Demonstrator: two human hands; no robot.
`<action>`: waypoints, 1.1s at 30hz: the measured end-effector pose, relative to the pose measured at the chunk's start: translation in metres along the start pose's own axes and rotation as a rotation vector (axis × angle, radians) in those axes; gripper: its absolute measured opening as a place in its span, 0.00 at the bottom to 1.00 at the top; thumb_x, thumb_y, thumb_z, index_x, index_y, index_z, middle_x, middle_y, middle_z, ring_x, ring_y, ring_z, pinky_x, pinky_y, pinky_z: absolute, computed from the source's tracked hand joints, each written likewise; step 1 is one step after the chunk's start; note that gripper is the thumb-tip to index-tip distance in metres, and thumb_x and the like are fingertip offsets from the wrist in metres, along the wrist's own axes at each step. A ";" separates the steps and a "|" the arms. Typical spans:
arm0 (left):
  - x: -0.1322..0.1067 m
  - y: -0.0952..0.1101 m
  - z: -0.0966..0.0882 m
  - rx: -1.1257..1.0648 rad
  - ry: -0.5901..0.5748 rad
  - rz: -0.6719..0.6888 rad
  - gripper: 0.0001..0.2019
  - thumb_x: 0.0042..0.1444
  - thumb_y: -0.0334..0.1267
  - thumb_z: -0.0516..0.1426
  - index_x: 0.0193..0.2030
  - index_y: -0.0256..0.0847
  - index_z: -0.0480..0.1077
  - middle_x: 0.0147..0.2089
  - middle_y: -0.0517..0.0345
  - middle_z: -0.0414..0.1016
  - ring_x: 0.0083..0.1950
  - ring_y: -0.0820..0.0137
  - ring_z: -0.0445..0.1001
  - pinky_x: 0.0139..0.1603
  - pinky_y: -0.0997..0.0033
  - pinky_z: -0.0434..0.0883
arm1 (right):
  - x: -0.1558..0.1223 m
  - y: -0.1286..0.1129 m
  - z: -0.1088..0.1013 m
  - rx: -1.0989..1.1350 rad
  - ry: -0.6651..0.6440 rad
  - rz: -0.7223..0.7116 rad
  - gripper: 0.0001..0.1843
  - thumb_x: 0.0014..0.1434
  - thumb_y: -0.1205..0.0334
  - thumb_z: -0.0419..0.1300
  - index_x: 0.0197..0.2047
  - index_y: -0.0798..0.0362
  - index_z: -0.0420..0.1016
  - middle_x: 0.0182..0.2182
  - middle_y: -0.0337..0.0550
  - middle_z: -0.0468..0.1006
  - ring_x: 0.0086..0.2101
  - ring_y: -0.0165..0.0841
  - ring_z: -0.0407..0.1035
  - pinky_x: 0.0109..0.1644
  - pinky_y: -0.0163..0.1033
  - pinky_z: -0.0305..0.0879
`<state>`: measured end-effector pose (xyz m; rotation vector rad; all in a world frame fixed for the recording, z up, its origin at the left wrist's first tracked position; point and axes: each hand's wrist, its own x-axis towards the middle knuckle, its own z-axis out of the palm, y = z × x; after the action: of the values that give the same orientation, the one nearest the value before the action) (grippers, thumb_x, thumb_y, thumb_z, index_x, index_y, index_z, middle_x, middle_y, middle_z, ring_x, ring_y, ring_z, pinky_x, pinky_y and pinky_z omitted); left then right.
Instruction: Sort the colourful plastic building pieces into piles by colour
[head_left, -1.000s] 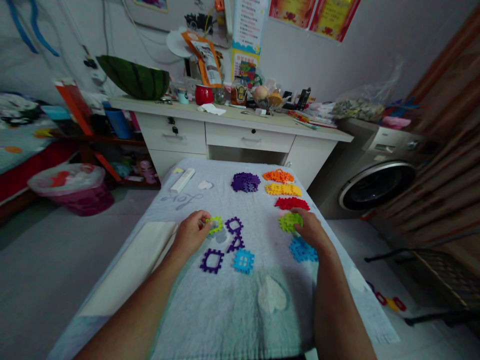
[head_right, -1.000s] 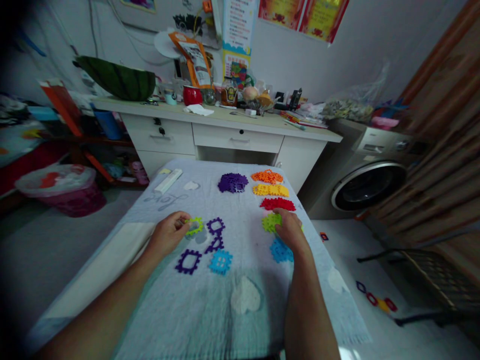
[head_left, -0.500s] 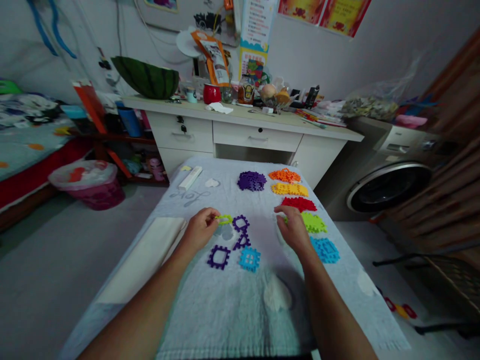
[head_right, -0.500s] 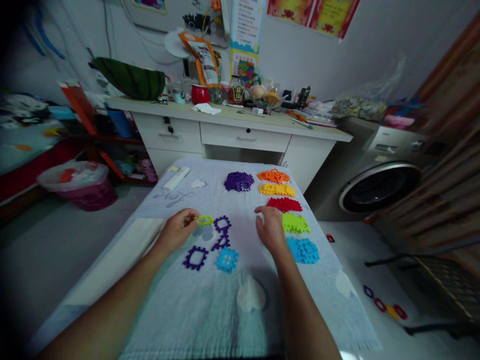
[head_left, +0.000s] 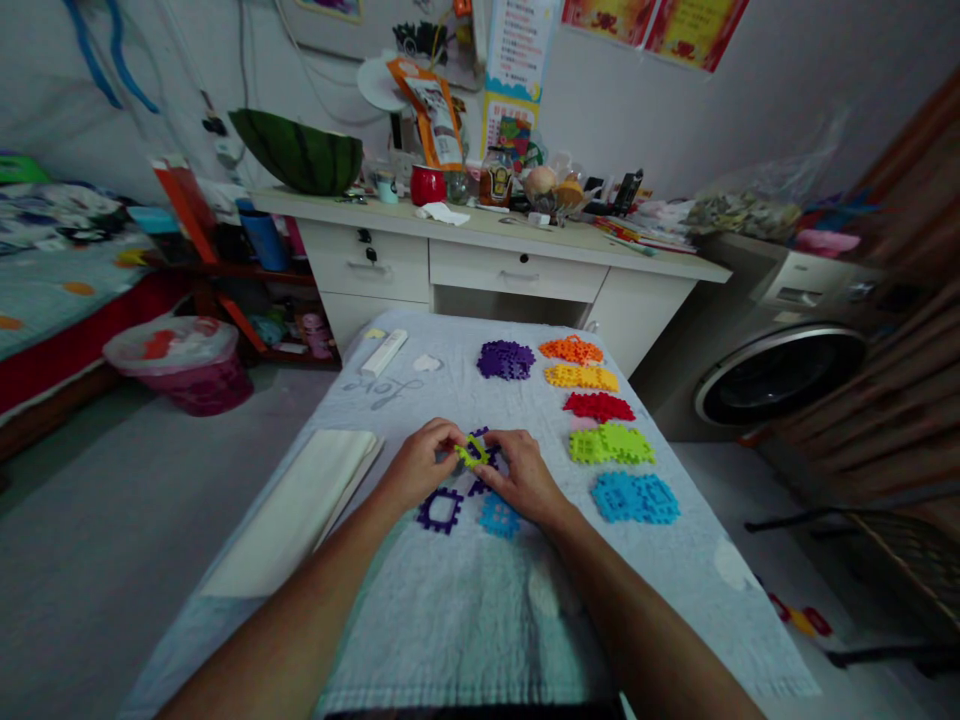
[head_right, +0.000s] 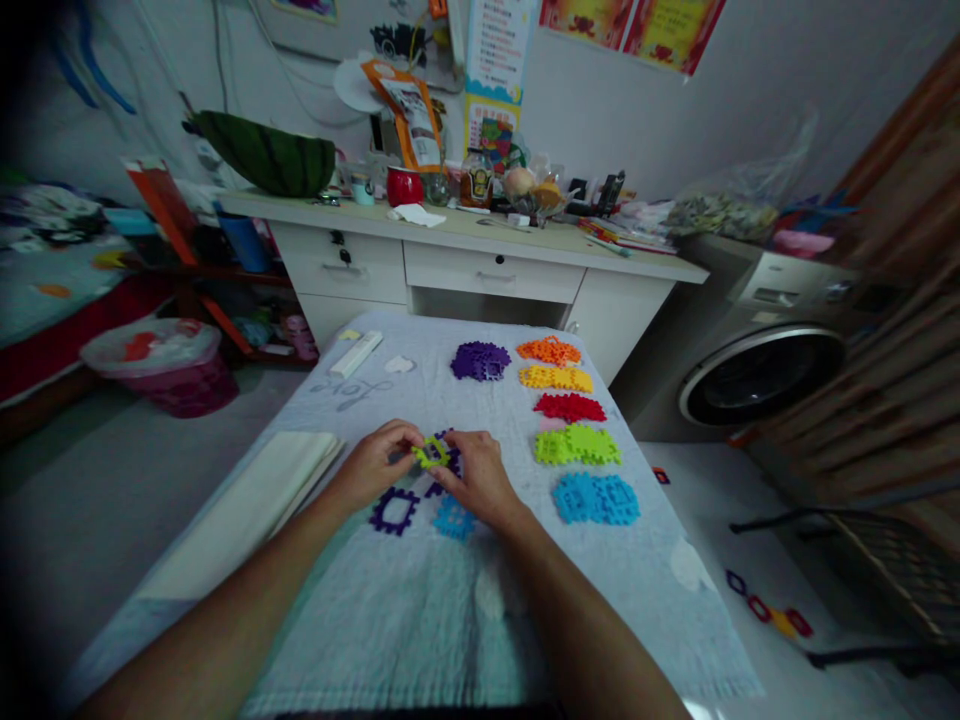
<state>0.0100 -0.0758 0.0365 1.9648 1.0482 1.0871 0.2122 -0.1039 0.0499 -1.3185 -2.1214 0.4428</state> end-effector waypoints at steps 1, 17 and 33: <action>0.000 0.000 0.001 -0.007 -0.006 0.007 0.06 0.51 0.28 0.54 0.35 0.41 0.70 0.40 0.57 0.71 0.41 0.71 0.73 0.44 0.72 0.71 | 0.000 -0.001 0.000 0.003 -0.005 -0.009 0.20 0.57 0.55 0.62 0.51 0.52 0.71 0.45 0.46 0.77 0.46 0.41 0.67 0.53 0.46 0.59; -0.002 0.014 0.007 0.046 0.016 0.011 0.08 0.53 0.31 0.55 0.40 0.42 0.71 0.42 0.57 0.72 0.43 0.69 0.72 0.44 0.69 0.71 | -0.001 0.016 -0.022 -0.093 0.119 -0.050 0.23 0.48 0.71 0.56 0.49 0.53 0.67 0.46 0.49 0.73 0.49 0.40 0.66 0.53 0.47 0.61; -0.003 0.011 -0.002 0.126 0.044 -0.091 0.07 0.53 0.37 0.56 0.39 0.42 0.71 0.42 0.57 0.74 0.40 0.69 0.74 0.40 0.70 0.72 | -0.054 0.117 -0.152 -0.527 0.033 0.582 0.28 0.48 0.75 0.56 0.53 0.50 0.70 0.51 0.47 0.76 0.49 0.41 0.72 0.51 0.44 0.65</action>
<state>0.0109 -0.0828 0.0451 1.9778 1.2446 1.0416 0.4086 -0.1038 0.0834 -2.2410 -1.8621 0.0749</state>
